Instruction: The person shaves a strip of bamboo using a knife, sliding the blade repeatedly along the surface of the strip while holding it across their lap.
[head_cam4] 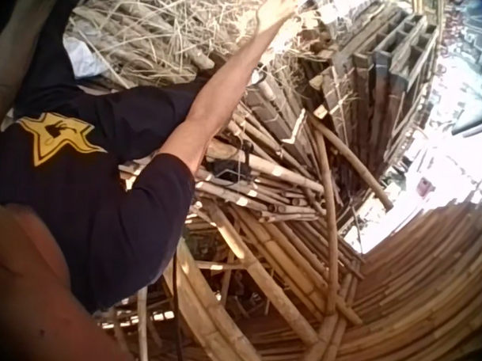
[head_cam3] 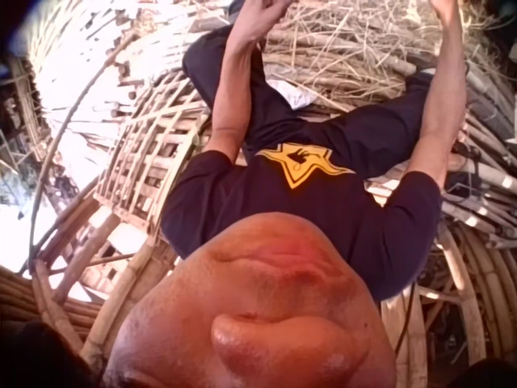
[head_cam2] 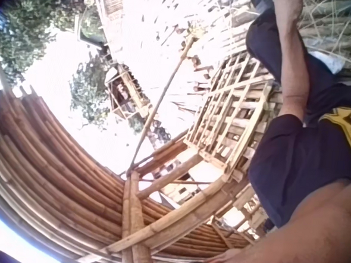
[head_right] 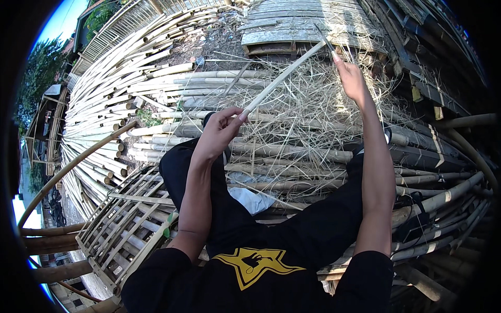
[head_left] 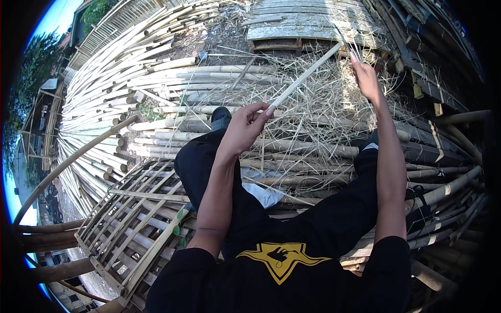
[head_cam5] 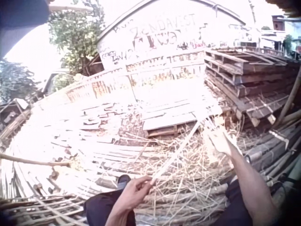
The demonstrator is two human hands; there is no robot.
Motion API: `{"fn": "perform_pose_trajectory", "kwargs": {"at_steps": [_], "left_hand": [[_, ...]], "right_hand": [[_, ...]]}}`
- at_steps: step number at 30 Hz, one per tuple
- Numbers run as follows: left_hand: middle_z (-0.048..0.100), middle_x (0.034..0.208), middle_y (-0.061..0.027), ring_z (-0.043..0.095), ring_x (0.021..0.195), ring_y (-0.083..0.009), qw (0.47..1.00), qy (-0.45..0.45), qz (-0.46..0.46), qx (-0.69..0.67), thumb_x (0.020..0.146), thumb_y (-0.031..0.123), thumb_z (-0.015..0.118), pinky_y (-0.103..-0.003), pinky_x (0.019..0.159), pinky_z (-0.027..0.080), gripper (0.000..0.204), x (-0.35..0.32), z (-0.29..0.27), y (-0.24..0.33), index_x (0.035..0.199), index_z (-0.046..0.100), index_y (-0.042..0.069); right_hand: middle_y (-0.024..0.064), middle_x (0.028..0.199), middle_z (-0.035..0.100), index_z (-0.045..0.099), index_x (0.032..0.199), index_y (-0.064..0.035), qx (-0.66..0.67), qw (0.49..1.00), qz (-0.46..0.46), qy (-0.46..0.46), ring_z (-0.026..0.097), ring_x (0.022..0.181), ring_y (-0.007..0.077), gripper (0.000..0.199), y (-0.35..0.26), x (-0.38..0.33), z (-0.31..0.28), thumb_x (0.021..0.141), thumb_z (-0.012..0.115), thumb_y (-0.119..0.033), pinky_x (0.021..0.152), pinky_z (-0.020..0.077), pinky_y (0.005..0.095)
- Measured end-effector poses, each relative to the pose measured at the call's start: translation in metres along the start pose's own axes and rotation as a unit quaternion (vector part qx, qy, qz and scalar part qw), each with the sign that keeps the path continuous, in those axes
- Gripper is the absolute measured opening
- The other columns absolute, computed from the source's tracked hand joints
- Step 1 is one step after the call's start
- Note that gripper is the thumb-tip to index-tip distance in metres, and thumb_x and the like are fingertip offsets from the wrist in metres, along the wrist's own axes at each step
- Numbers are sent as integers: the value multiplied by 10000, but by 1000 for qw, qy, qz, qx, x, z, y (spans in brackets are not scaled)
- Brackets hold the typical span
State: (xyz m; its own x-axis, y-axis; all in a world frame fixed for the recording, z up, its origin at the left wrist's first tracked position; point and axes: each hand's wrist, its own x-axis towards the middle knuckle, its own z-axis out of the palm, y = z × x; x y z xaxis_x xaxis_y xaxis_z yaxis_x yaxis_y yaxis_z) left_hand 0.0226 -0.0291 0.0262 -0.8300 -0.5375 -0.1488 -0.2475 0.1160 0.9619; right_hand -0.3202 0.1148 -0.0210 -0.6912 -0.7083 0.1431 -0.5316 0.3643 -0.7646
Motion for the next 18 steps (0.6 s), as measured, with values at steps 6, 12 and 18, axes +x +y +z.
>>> {"fn": "perform_pose_trajectory", "kwargs": {"at_steps": [6,12,18], "left_hand": [[413,542,59,322,503,-17,1000,-8,-5,30,944,223,543,-241,451,233,253,0,-6,-2,982,615,-16],[413,533,39,323,498,-30,997,22,23,72,936,213,554,-252,451,243,249,0,-1,-6,955,627,-24],[380,555,92,283,517,-3,994,31,41,94,937,238,571,-221,470,203,246,0,5,-1,929,623,-2]], "right_hand": [[-27,493,283,350,561,-87,23,990,-91,-104,277,478,115,616,-8,-12,7,955,367,-560,472,235,324],[-17,449,319,372,515,-97,49,995,19,-84,315,430,124,642,-5,-11,4,957,350,-562,474,280,319],[-7,490,292,364,559,-43,-94,993,-26,-61,251,476,124,636,-4,-2,-2,964,366,-533,476,240,330]]}}
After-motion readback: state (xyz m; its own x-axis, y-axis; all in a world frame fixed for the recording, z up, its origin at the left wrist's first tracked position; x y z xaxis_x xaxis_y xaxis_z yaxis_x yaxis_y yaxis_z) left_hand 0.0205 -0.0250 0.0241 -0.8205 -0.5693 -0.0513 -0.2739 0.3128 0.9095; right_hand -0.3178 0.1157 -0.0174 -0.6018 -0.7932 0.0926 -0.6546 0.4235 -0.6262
